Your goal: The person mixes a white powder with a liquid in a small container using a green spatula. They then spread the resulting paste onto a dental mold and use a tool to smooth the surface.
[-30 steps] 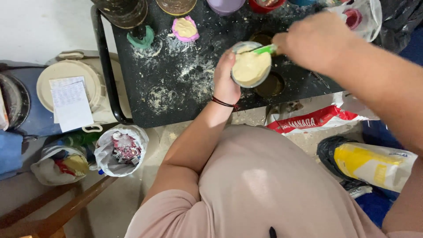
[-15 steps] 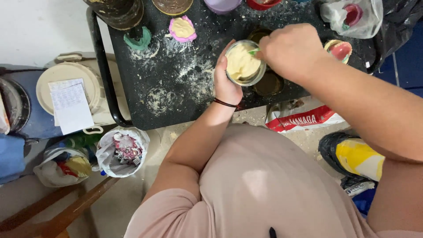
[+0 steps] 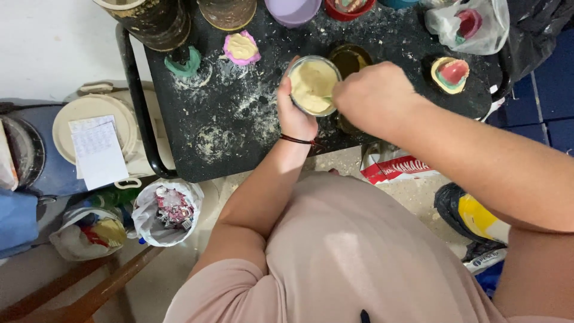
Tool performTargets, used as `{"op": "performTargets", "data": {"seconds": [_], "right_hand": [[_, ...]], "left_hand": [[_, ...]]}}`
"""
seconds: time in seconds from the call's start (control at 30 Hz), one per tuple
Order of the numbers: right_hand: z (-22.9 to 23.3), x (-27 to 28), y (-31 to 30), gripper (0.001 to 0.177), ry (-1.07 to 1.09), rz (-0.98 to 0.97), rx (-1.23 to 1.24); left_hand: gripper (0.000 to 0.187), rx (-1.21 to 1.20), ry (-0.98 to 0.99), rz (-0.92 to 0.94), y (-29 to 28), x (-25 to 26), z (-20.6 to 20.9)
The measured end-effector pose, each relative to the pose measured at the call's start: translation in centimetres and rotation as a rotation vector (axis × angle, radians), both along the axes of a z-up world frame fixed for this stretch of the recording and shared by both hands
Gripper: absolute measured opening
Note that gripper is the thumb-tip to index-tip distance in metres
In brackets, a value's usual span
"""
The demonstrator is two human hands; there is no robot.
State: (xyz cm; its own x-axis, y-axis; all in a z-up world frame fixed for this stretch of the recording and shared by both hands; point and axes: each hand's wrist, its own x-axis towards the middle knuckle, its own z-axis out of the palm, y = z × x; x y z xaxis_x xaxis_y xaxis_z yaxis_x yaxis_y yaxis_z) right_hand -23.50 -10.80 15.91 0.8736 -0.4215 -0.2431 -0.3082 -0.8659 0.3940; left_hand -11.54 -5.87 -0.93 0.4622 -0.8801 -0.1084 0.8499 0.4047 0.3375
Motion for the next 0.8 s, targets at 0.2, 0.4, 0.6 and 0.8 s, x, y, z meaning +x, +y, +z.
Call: {"op": "performTargets", "data": {"seconds": [0.2, 0.4, 0.6, 0.8], "right_hand": [[0.6, -0.4, -2.8, 0.007, 0.028, -0.111, -0.024], [3.8, 1.5, -0.1, 0.019, 0.189, -0.096, 0.044], [1.3, -0.4, 0.1, 0.011, 0.121, -0.13, 0.084], [3.0, -1.0, -1.8, 0.013, 0.13, -0.222, 0.027]], "left_hand": [[0.059, -0.009, -0.012, -0.061, 0.3, -1.5, -0.8], [0.056, 0.061, -0.031, -0.067, 0.0, -2.0, 0.3], [0.062, 0.031, -0.015, -0.076, 0.0, -0.9, -0.2], [0.06, 0.036, -0.023, -0.142, 0.3, -2.3, -0.4]]}}
